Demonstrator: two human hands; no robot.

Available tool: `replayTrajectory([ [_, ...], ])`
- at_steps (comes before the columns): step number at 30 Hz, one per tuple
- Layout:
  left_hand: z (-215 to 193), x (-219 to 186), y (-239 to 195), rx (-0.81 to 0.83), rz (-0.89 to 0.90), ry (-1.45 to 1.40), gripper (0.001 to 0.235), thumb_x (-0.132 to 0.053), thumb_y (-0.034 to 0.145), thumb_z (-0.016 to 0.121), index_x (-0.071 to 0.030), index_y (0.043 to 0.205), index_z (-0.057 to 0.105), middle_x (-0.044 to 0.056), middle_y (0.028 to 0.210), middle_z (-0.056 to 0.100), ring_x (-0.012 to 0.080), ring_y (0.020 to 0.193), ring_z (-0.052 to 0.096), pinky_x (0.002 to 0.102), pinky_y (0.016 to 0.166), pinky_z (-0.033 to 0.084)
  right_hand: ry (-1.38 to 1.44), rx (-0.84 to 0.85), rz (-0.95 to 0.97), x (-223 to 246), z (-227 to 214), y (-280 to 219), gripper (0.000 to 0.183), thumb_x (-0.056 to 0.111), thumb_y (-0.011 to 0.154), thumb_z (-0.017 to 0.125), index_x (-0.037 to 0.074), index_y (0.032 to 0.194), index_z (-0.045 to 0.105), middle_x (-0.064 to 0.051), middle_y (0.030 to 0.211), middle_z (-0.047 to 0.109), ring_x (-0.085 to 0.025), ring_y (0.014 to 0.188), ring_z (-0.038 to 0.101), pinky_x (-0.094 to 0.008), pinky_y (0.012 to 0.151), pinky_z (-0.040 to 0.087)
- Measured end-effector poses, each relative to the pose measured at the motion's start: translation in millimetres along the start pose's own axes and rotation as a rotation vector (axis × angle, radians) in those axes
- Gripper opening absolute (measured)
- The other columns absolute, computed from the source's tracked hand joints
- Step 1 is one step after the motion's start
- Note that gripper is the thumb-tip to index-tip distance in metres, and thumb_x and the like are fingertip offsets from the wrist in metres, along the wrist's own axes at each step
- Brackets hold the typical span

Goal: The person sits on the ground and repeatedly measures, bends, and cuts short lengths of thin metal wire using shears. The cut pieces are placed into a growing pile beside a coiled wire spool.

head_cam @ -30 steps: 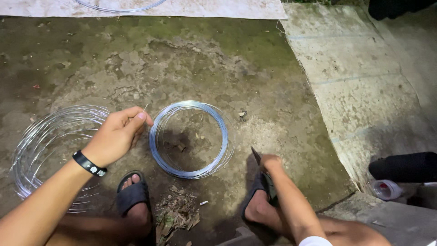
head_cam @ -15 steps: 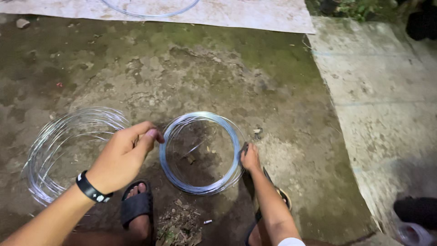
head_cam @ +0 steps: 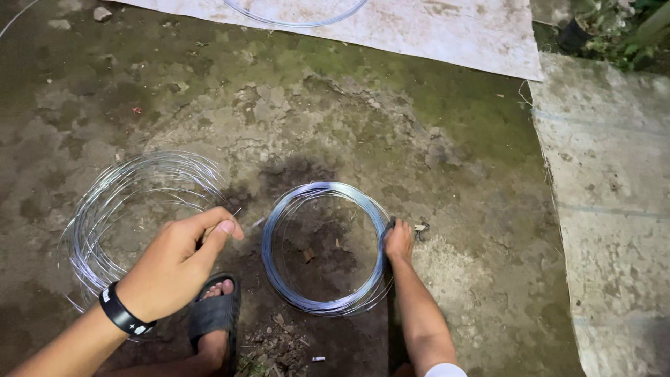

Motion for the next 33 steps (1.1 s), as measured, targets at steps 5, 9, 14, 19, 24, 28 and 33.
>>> replayTrajectory([
  [5,-1.6,-3.6,-2.6,-0.014,-0.006,-0.007,0.027,-0.029,0.098,0.055,-0.009,0.093,0.072,0.006,0.044,0.044,0.0128,0.042,0.044,0.035,0.045,0.038,0.146,-0.053,-0.04,2.4,-9.1,1.6,0.029,0.008,0.086,0.06,0.002,0.113,0.067,-0.025,0.111,0.063,-0.045,0.104,0.06,-0.052,0.089,0.049],
  [9,-5.1,-11.8,-3.9,-0.039,0.069,-0.003,0.027,-0.027,0.098,0.054,-0.008,0.095,0.072,0.009,0.047,0.049,0.0154,0.044,0.046,0.037,0.047,0.039,0.39,-0.167,-0.118,1.6,-30.4,-0.4,0.014,0.01,0.093,0.059,0.001,0.1,0.065,-0.023,0.098,0.068,-0.042,0.095,0.065,-0.046,0.085,0.052],
  [14,-7.0,-16.0,-4.1,-0.079,0.177,0.016,0.025,-0.022,0.097,0.053,-0.006,0.096,0.071,0.01,0.055,0.059,0.0174,0.048,0.053,0.037,0.051,0.044,0.666,-0.196,-0.07,-11.8,-46.2,0.5,0.018,0.019,0.099,0.058,0.002,0.1,0.064,-0.02,0.089,0.072,-0.037,0.084,0.07,-0.04,0.078,0.054],
  [19,-6.8,-7.2,-4.9,-0.062,0.18,0.071,0.024,-0.022,0.098,0.054,-0.006,0.099,0.072,0.015,0.056,0.057,0.0215,0.05,0.052,0.038,0.053,0.043,0.187,0.193,-0.071,-13.3,-30.3,-15.8,0.026,0.025,0.09,0.069,0.006,0.107,0.074,-0.02,0.102,0.074,-0.037,0.096,0.071,-0.043,0.088,0.054],
  [24,-12.1,-3.4,-13.6,-0.068,0.287,0.03,0.023,-0.018,0.098,0.053,-0.006,0.1,0.072,0.014,0.067,0.067,0.0218,0.059,0.062,0.037,0.059,0.048,0.101,0.314,0.033,-20.1,-15.5,-44.0,0.037,0.026,0.086,0.072,0.006,0.118,0.07,-0.021,0.112,0.072,-0.038,0.108,0.069,-0.045,0.094,0.055],
  [28,-22.2,1.8,-15.5,-0.096,0.34,0.038,0.023,-0.017,0.1,0.053,-0.005,0.1,0.072,0.015,0.074,0.07,0.0242,0.066,0.068,0.037,0.065,0.051,0.057,0.203,-0.043,-5.5,-11.5,-60.4,0.038,0.022,0.089,0.069,0.006,0.123,0.067,-0.023,0.113,0.07,-0.042,0.107,0.067,-0.047,0.094,0.054],
  [33,-32.7,-1.8,-25.9,-0.119,0.426,-0.01,0.022,-0.015,0.102,0.052,-0.004,0.098,0.071,0.011,0.075,0.07,0.0194,0.068,0.066,0.035,0.064,0.05,0.295,0.127,-0.318,54.8,15.1,-99.3,0.021,0.012,0.089,0.066,0.003,0.108,0.07,-0.022,0.101,0.071,-0.037,0.092,0.069,-0.043,0.083,0.055],
])
Point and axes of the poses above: each hand's wrist, its own y-axis towards the middle knuckle, its own z-axis out of the palm, x = y × z, the point moved 9 cm from there along y, towards the middle knuckle
